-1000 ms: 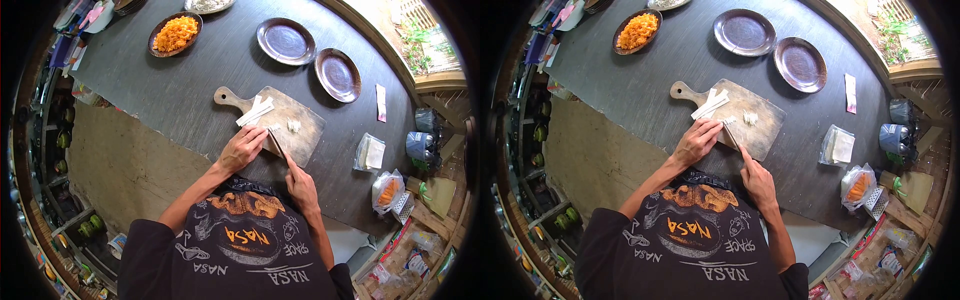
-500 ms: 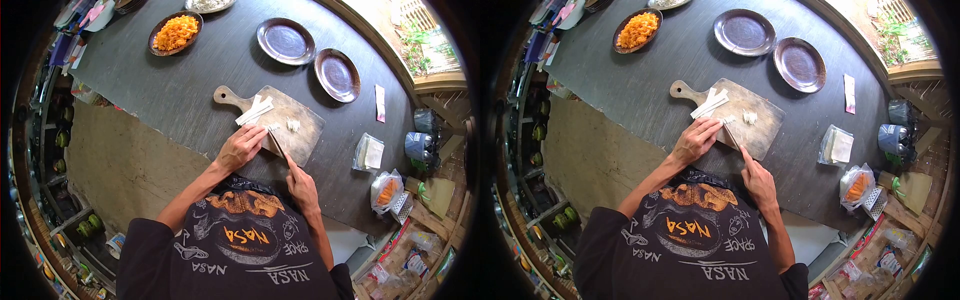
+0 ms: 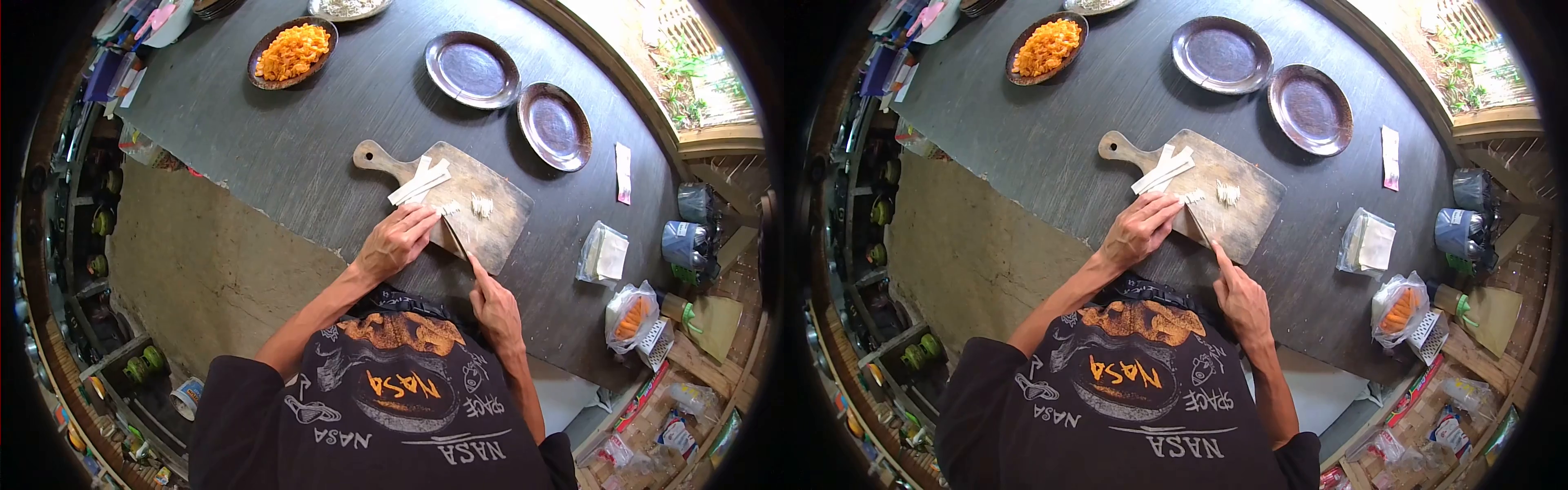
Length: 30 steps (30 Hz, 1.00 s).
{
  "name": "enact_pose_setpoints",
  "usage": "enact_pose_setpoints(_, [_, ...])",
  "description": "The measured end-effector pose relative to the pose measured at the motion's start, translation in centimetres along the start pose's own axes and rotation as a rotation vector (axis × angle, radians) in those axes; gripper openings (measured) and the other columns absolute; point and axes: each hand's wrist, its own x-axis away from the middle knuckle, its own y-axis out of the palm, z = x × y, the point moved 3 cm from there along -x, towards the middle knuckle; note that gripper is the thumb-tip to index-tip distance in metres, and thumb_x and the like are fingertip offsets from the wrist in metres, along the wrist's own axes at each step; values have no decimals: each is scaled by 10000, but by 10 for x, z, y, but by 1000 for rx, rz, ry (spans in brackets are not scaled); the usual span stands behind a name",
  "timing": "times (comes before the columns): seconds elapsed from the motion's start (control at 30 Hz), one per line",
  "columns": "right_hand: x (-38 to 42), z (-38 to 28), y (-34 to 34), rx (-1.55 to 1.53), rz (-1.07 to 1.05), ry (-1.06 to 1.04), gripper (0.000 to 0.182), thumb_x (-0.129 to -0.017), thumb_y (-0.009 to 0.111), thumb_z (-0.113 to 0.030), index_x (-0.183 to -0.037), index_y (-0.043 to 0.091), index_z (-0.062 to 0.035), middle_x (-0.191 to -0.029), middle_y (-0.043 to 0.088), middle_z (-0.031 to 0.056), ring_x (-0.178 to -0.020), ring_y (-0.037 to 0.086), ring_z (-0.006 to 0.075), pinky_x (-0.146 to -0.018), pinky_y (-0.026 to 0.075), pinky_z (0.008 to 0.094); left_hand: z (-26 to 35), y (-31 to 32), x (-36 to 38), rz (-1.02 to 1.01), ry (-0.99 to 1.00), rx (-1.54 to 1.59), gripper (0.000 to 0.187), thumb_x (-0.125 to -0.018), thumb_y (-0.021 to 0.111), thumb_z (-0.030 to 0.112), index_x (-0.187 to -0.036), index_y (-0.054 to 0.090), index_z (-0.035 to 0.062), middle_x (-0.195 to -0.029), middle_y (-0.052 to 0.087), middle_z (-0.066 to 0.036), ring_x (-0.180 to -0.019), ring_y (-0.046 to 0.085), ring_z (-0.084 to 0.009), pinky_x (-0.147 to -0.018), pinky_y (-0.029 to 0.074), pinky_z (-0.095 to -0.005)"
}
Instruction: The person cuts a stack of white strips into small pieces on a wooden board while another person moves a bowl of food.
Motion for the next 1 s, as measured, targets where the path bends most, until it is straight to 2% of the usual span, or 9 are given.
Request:
enact_pose_setpoints(0.3, [-12, 0, 11, -39, 45, -53, 676, -955, 597, -67, -1603, 458, -199, -908, 677, 199, -827, 695, 405, -761, 546, 513, -1, 1, 1, 12, 21, -14, 326, -915, 732, 48, -1226, 722, -51, -1250, 729, -121, -1169, 660, -277, -1021, 567, -376])
enact_pose_setpoints(0.6, [0, 2, 0, -16, -27, 16, 672, -956, 588, -62, -1602, 461, -196, -891, 666, 195, -813, 688, 396, -766, 541, 509, -1, 0, 1, -17, 0, -23, 349, -898, 754, 32, -1244, 732, -13, -1261, 732, -102, -1185, 662, -269, -1026, 569, -382])
enact_pose_setpoints(0.67, [-1, 2, 3, -89, -13, 5, 667, -957, 578, -56, -1602, 460, -181, -899, 665, 204, -816, 683, 407, -773, 536, 512, -5, 3, 4, -28, 19, 11, 355, -922, 724, 68, -1258, 707, -44, -1308, 705, -123, -1221, 639, -279, -1066, 542, -386])
enact_pose_setpoints(0.77, [-6, 0, 7, -92, 4, -21, 655, -965, 572, -57, -1600, 458, -167, -929, 679, 220, -833, 686, 420, -781, 537, 516, -3, 1, 2, -17, 12, 3, 336, -906, 755, 43, -1237, 736, -13, -1270, 731, -103, -1185, 660, -274, -1035, 564, -382])
enact_pose_setpoints(1.0, [-15, -4, 6, -66, 26, -39, 652, -967, 586, -55, -1595, 468, -185, -978, 701, 234, -870, 702, 423, -780, 541, 516, -1, -1, 1, -6, 2, 0, 326, -914, 752, 44, -1233, 738, -18, -1284, 733, -107, -1182, 662, -277, -1031, 565, -381])
